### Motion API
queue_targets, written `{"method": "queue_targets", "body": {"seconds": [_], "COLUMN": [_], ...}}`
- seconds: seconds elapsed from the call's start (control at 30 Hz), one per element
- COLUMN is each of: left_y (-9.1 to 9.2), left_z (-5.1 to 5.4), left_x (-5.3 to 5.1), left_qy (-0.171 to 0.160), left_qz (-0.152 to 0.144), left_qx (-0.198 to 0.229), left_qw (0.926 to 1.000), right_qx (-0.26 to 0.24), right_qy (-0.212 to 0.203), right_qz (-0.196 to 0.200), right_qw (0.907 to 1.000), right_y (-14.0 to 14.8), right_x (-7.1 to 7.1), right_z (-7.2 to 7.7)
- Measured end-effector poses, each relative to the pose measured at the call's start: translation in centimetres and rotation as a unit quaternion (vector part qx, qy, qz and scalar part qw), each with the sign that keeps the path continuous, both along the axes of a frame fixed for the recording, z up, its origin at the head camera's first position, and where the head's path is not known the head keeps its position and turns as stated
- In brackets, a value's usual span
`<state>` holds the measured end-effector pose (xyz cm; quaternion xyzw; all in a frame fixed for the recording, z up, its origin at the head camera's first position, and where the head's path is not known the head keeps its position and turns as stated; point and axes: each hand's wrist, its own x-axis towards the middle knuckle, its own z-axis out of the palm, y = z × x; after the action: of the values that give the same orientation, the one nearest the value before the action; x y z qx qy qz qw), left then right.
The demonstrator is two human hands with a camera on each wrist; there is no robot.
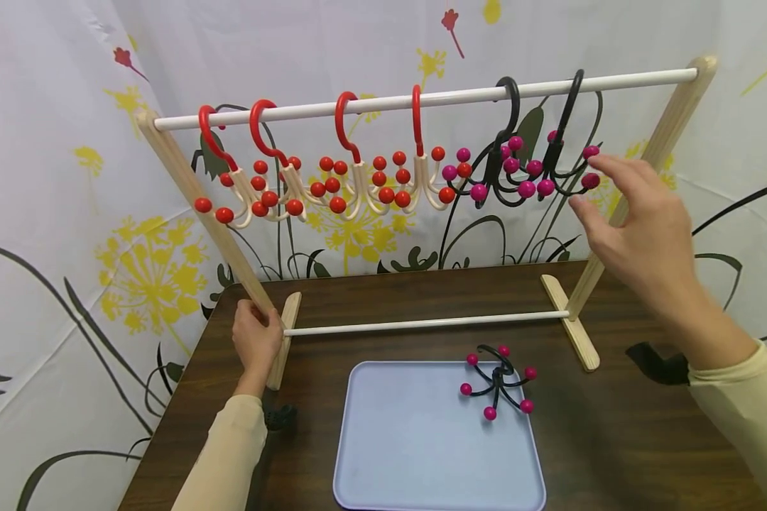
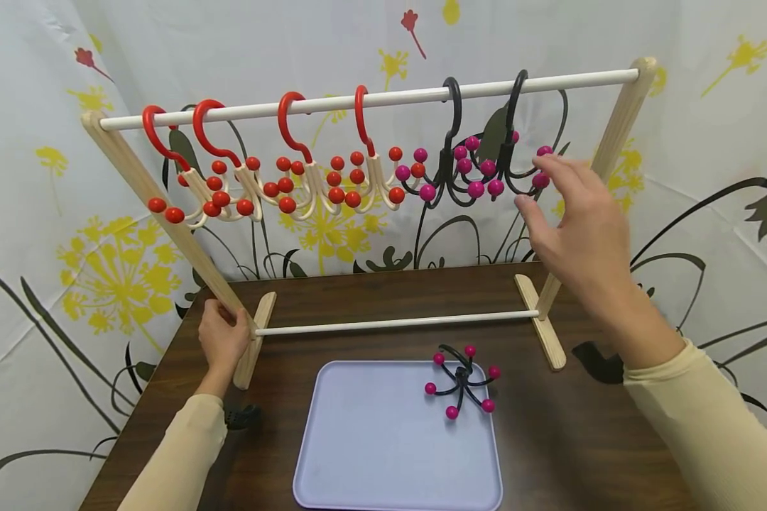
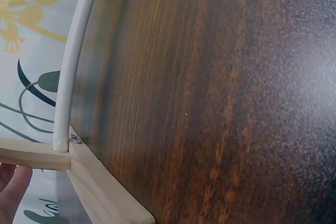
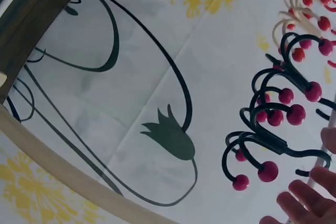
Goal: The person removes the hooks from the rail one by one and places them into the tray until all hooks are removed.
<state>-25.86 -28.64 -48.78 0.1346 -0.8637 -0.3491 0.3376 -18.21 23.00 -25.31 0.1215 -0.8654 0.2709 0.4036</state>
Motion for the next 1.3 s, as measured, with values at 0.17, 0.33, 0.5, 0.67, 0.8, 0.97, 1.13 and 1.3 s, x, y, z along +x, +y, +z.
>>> {"method": "queue_targets", "body": {"seconds": [0.17, 0.33, 0.5, 0.67, 0.8, 0.97, 1.13, 1.3], "left_y": [0.0, 0.0, 0.0, -0.2, -0.4, -0.4, -0.2, -0.2], "left_z": [0.0, 0.1, 0.0, 0.0, -0.2, -0.2, 0.1, 0.0], "left_x": [0.0, 0.1, -0.1, -0.2, -0.2, -0.1, -0.1, 0.0], "left_qy": [-0.007, -0.006, -0.004, 0.001, 0.003, -0.006, -0.012, -0.01], "left_qz": [-0.003, 0.001, -0.004, -0.004, -0.003, -0.002, -0.002, -0.004], "left_qx": [-0.002, 0.003, 0.0, -0.001, -0.002, 0.001, 0.0, -0.002], "left_qw": [1.0, 1.0, 1.0, 1.0, 1.0, 1.0, 0.9999, 0.9999], "right_qx": [-0.035, -0.043, -0.054, -0.043, -0.017, 0.001, -0.008, -0.027], "right_qy": [-0.039, -0.126, -0.199, -0.219, -0.211, -0.2, -0.185, -0.17], "right_qz": [0.005, 0.025, 0.024, 0.007, -0.018, -0.041, -0.042, -0.052], "right_qw": [0.9986, 0.9908, 0.9782, 0.9747, 0.9772, 0.979, 0.9819, 0.9837], "right_y": [0.3, 0.2, 0.2, 0.0, -0.2, -0.4, -0.2, -0.2], "right_x": [-2.7, -4.8, -5.8, -6.3, -6.6, -6.8, -7.0, -7.1], "right_z": [1.3, 1.9, 1.9, 1.6, 1.7, 1.8, 1.9, 2.0]}}
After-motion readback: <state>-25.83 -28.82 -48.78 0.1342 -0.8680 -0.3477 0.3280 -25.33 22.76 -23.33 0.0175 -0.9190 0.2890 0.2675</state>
